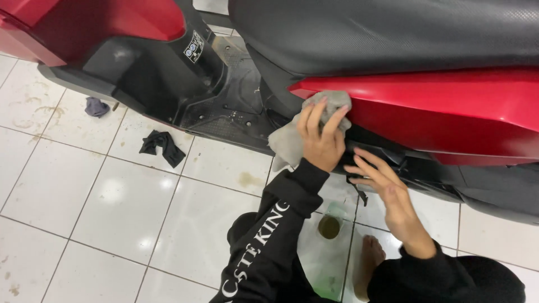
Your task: The person wipes the red side panel of a scooter with a gray cloth. They hold the scooter's black floorboard with their left hand while scrubbing the bodywork with their right hand.
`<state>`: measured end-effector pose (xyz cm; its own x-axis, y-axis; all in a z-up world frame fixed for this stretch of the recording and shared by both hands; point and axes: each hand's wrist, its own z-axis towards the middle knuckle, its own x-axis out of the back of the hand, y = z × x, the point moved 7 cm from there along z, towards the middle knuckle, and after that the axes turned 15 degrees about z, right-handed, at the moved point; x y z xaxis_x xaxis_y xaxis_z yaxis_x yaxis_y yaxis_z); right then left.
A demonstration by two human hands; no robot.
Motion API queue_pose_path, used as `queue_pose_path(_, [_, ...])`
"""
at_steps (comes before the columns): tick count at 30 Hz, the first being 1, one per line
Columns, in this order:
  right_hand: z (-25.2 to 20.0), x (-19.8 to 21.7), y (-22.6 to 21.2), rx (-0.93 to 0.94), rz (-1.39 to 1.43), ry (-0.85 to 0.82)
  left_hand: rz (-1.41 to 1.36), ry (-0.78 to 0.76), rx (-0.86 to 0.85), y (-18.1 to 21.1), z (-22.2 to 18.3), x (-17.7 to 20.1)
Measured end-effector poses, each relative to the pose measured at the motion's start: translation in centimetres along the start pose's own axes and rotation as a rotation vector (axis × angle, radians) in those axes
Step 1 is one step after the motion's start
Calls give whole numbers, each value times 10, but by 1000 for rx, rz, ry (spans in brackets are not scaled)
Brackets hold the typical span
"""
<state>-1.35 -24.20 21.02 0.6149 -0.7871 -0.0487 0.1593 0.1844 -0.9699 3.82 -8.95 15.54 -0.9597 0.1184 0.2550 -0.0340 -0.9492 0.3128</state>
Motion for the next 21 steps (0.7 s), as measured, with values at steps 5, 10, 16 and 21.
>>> queue_pose_path(5, [-92,107,10,-129,-531,273,-60,13,73,26,17,9])
queue_pose_path(10, [-207,216,41,-323,-1009,601,-133,22,119,44,12,5])
queue_pose_path(16, [-231,253,107,-1457,-1084,320,-124,41,98,47,30,8])
queue_pose_path(21, [-243,272,141,-1591,-1087,158,-134,-86,-85,107,7,17])
